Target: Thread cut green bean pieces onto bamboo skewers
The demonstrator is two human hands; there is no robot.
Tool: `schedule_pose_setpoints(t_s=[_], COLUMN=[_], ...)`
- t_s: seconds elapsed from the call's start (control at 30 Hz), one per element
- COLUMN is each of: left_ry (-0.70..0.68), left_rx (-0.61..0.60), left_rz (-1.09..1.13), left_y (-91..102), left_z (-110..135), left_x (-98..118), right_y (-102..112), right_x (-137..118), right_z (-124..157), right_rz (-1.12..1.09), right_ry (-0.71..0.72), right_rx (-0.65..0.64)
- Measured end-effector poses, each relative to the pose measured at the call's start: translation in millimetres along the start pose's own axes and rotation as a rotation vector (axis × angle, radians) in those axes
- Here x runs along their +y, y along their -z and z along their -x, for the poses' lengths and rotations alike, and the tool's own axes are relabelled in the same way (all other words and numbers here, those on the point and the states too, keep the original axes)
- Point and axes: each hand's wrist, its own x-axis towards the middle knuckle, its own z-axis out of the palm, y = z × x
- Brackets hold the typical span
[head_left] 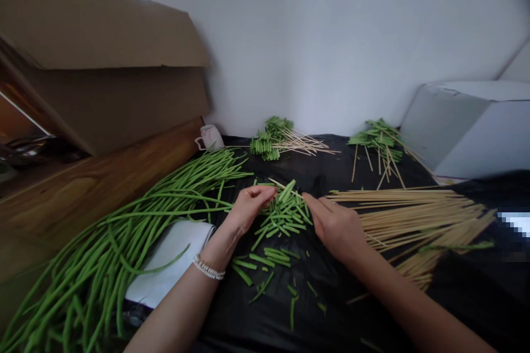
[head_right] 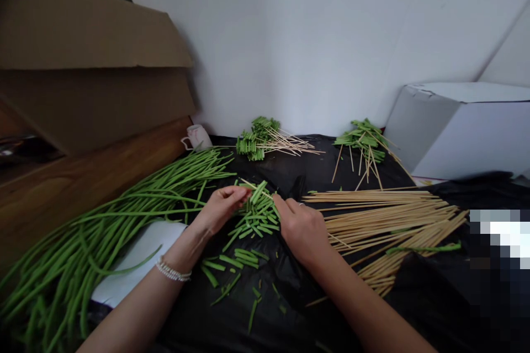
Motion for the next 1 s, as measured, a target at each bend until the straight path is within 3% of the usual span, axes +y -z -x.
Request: schedule_pose_setpoints(t_s=[0.1,0.17,0.27,0.43,0.67,0.77,0.9,1.0], left_ry=[-0.239,-0.357,-0.423,-0.407,-0.402,-0.295,-0.131,-0.11], left_rx=[0.16,0.174,0.121,0.135,0.162,0.071,-0.097,-0.08], left_rz=[-0.286,-0.446,-0.644,-0.811,-0.985,-1.119,-1.351,-1.395], left_y=[13.5,20.9,25.2,24.1,42.7,45.7,31.4,14.2], left_z=[-9.5,-15.8,-21.8,-24.0,-21.7,-25.4,-42.6,-59.3], left_x=[-1.9,-7.3,-17.7,-17.2,36.3,53.4,60.2,52.7], right_y=[1.0,0.2,-1.6,-3.3,-5.3,-6.9,-8.6,-9.2], right_x=[8.9,12.2,12.3,10.5,13.2,13.9,15.4,16.4], right_z=[-1.0,-0.6,0.3,0.5,2.4,3.8,5.4,6.0], right_rz=[0.018,0.021,0.013,0.014,0.015,0.032,0.034,0.026], right_ry=[-0.064,-0.074,-0.066,-0.067,-0.032,-0.034,-0.046,-0.046], right_rx=[0.028,0.035,0.023,0.007,0.001,-0.005,-0.023,-0.026])
